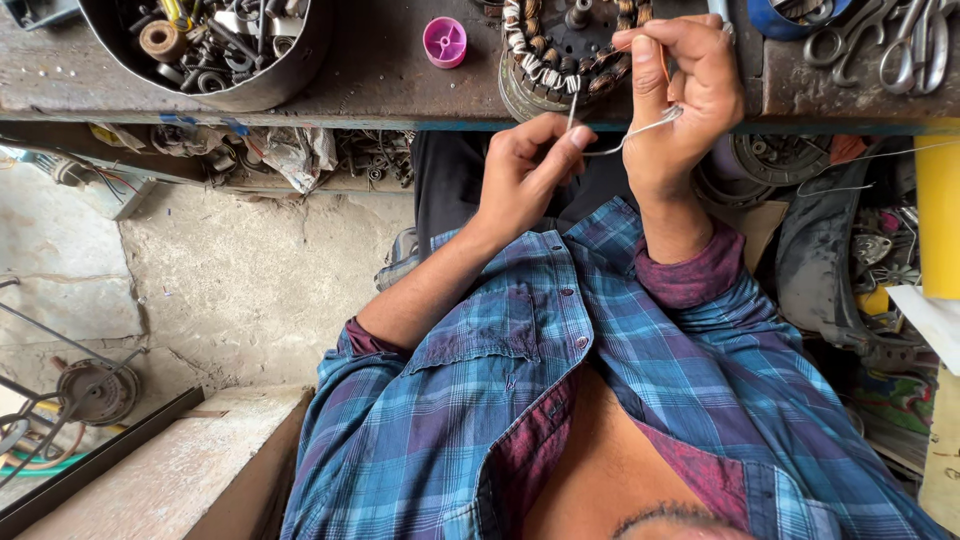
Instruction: The person is repairing an electrical component, likely a motor stator, by hand. They are seen threading a white wire through the copper windings of the stator, pulling it tight, and adjusting its position. The work is performed on a cluttered workbench in a workshop setting.
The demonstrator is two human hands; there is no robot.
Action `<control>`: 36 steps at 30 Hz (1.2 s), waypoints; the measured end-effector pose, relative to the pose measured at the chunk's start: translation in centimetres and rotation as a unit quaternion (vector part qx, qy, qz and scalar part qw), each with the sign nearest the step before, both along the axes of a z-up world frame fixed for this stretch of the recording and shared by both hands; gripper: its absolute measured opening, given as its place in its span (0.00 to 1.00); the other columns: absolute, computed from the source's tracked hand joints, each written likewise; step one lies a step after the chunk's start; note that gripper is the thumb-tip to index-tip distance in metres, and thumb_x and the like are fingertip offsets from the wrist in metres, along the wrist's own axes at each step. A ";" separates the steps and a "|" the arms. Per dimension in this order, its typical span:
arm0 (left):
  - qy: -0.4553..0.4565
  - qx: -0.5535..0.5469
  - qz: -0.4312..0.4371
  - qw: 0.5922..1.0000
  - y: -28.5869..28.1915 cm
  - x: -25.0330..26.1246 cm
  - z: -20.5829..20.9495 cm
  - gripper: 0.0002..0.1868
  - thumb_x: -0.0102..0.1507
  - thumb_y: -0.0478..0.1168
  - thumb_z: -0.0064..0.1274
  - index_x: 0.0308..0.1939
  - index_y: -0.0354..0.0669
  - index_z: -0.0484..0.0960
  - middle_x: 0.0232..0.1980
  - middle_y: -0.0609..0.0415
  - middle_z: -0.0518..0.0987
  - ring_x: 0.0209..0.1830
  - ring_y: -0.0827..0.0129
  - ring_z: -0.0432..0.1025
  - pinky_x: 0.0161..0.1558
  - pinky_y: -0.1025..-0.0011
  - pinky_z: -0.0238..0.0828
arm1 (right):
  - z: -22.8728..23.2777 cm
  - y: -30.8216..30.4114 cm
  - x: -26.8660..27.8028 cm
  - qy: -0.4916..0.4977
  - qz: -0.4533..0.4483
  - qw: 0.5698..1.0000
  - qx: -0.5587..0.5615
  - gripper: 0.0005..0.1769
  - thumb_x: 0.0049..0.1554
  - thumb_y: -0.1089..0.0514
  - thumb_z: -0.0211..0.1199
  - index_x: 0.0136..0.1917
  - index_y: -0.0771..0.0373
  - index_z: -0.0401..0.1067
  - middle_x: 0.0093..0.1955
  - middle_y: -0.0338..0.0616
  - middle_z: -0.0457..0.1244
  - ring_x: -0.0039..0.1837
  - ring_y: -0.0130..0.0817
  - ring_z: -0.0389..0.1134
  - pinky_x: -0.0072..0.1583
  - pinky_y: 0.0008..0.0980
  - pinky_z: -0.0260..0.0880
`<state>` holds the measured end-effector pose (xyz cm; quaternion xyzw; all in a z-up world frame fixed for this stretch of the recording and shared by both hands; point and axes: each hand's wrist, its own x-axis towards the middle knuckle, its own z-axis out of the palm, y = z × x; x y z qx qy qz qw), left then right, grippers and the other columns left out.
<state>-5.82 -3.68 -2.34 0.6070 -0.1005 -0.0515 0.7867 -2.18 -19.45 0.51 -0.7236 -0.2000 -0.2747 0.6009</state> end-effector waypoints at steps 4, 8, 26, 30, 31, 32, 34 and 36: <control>-0.127 0.072 0.096 0.985 1.2 -0.3 0.9 0.09 0.71 0.37 0.54 0.41 0.34 0.83 0.31 0.57 0.76 0.30 0.77 0.70 0.34 0.76 0.65 | 0.1 -0.1 0.4 0.023 0.012 1.000 0.005 0.04 0.75 0.72 0.60 0.62 0.73 0.67 0.55 0.47 0.61 0.55 0.34 0.72 0.59 0.26 0.73; -0.242 0.167 0.192 0.936 2.2 -0.2 1.8 0.05 0.67 0.34 0.59 0.40 0.34 0.83 0.38 0.53 0.74 0.39 0.69 0.69 0.41 0.71 0.65 | 0.3 0.4 0.5 0.018 0.007 1.000 -0.014 0.04 0.75 0.73 0.61 0.61 0.73 0.67 0.55 0.46 0.61 0.55 0.35 0.74 0.58 0.27 0.74; -0.355 0.262 0.199 0.875 5.8 5.2 -1.9 0.09 0.61 0.40 0.69 0.39 0.42 0.86 0.50 0.53 0.76 0.52 0.60 0.69 0.52 0.63 0.69 | 1.7 -0.5 1.1 0.035 0.027 0.995 -0.090 0.09 0.73 0.73 0.69 0.60 0.69 0.71 0.49 0.39 0.65 0.48 0.22 0.63 0.53 0.22 0.64; -0.325 0.219 0.164 0.905 6.1 5.6 -2.9 0.10 0.60 0.41 0.71 0.38 0.42 0.87 0.50 0.54 0.76 0.51 0.63 0.68 0.50 0.65 0.69 | 1.6 -0.6 1.4 0.074 0.044 0.994 -0.061 0.08 0.73 0.73 0.69 0.58 0.69 0.71 0.48 0.39 0.65 0.46 0.20 0.61 0.51 0.21 0.62; -0.332 0.217 0.158 0.904 6.1 5.7 -3.0 0.11 0.60 0.42 0.72 0.38 0.42 0.87 0.49 0.55 0.76 0.51 0.64 0.68 0.50 0.64 0.68 | 1.7 -0.7 1.5 0.076 0.039 0.994 -0.071 0.08 0.73 0.72 0.69 0.57 0.69 0.71 0.48 0.39 0.66 0.46 0.20 0.62 0.50 0.21 0.62; -0.334 0.218 0.153 0.904 6.2 5.6 -3.1 0.12 0.59 0.43 0.72 0.38 0.41 0.86 0.49 0.55 0.76 0.51 0.64 0.68 0.50 0.65 0.68 | 1.8 -0.7 1.6 0.073 0.028 0.992 -0.096 0.08 0.74 0.72 0.70 0.56 0.69 0.71 0.47 0.39 0.66 0.45 0.20 0.62 0.50 0.21 0.63; -0.341 0.219 0.144 0.903 6.4 5.7 -3.1 0.16 0.58 0.46 0.73 0.38 0.41 0.85 0.48 0.56 0.76 0.51 0.64 0.69 0.49 0.66 0.69 | 2.2 -0.5 1.8 0.080 0.020 0.990 -0.113 0.08 0.74 0.71 0.70 0.56 0.69 0.71 0.47 0.39 0.67 0.45 0.20 0.62 0.49 0.21 0.62; -0.353 0.230 0.140 0.896 6.6 5.9 -3.1 0.16 0.58 0.47 0.74 0.39 0.41 0.85 0.47 0.57 0.76 0.49 0.64 0.69 0.48 0.66 0.69 | 2.8 -0.3 1.8 0.094 0.028 0.990 -0.104 0.07 0.72 0.71 0.70 0.57 0.69 0.72 0.47 0.40 0.67 0.46 0.21 0.62 0.49 0.21 0.61</control>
